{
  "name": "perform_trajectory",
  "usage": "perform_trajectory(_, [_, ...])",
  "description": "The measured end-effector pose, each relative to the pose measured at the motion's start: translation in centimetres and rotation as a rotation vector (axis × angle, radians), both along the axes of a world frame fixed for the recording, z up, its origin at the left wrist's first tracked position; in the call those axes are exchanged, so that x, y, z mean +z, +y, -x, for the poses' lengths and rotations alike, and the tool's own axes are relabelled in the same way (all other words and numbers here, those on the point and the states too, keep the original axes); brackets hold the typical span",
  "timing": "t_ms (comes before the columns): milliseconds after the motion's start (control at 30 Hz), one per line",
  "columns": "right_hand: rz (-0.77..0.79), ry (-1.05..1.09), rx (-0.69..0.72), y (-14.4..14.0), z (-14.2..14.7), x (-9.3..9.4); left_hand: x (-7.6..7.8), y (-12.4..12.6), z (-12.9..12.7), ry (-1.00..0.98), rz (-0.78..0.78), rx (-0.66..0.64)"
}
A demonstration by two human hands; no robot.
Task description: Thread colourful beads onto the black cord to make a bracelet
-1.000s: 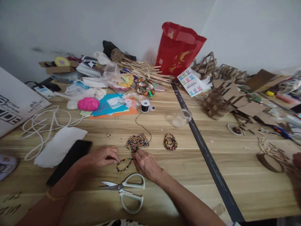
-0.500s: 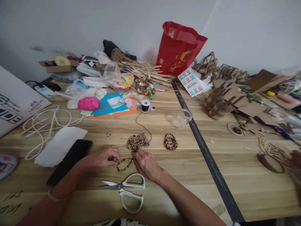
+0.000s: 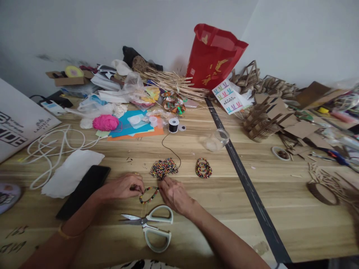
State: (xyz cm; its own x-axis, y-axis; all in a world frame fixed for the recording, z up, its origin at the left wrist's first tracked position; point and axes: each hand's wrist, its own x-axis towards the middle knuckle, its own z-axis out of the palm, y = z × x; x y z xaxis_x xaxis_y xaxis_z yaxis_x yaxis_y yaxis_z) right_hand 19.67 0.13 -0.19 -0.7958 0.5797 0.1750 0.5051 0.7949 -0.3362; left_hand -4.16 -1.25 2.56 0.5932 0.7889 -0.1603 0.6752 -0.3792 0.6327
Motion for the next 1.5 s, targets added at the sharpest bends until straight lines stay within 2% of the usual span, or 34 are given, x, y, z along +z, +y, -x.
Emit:
perform_trajectory(433, [-0.006, -0.027, -0.002, 0.0, 0.0, 0.0, -0.3, -0.1, -0.2, 0.037, 0.018, 0.041])
perform_trajectory(733, [-0.013, -0.015, 0.003, 0.0, 0.0, 0.1, 0.1, -0.2, -0.6, 0.030, -0.006, 0.105])
perform_trajectory(1000, [0.006, -0.030, -0.003, 0.1, 0.0, 0.2, 0.1, -0.2, -1.0, 0.014, -0.031, 0.040])
perform_trajectory(1300, [0.014, -0.014, 0.006, 0.1, -0.1, -0.1, -0.7, -0.1, -0.5, 0.010, -0.069, 0.006])
perform_trajectory(1500, [0.015, -0.014, 0.000, 0.1, -0.1, -0.1, 0.0, -0.2, -0.5, 0.030, -0.035, -0.001])
